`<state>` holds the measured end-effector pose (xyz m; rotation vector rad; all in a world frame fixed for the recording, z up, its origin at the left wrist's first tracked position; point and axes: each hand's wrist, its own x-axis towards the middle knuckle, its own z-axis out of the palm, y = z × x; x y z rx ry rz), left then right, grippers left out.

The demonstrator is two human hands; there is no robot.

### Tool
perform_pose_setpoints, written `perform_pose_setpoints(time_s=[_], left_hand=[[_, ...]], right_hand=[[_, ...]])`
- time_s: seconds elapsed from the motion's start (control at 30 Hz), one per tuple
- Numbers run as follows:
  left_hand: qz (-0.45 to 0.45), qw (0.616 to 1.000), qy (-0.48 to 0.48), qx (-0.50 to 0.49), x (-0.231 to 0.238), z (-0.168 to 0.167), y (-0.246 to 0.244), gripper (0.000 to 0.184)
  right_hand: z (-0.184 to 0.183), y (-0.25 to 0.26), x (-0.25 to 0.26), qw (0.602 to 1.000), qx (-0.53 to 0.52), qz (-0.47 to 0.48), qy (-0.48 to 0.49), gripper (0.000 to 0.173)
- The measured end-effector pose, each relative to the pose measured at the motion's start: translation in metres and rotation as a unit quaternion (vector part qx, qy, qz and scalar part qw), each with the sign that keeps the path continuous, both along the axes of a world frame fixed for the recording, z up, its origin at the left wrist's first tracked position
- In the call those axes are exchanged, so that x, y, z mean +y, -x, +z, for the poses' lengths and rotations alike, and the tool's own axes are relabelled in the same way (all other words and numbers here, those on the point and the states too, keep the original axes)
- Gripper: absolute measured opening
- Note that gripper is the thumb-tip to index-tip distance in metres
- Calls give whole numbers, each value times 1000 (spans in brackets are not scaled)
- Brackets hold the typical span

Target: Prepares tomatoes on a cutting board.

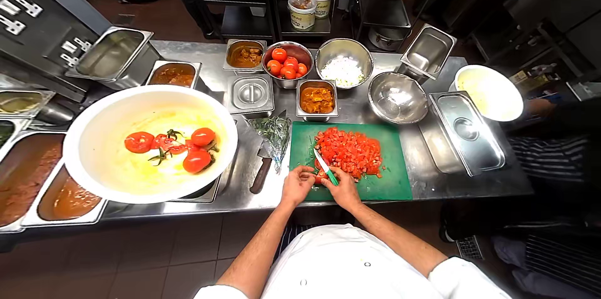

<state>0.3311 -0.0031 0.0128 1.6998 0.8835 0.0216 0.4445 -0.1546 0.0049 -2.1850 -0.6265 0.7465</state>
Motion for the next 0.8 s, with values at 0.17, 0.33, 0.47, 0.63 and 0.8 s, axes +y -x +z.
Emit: perform_pose_setpoints(time_s=[0.17,0.33,0.47,0.63,0.8], left_hand=[[-47,997,-41,39,-1,2,-1,34],[2,998,-6,66,11,-11,-3,30],[-8,978,-164,130,28,-10,7,32],[-87,963,-255,6,13,-22,15,40],[-85,928,-359,-51,-5,-36,21,18]], right_hand=[[3,2,2,1000,1,6,-2,48],[1,-4,-5,999,-10,18,-32,40],[-7,-6,-31,986,-154,11,-59,36],[-26,7,-58,930,-329,162,-20,34],[-25,-3,-25,892,-369,260,-29,34]])
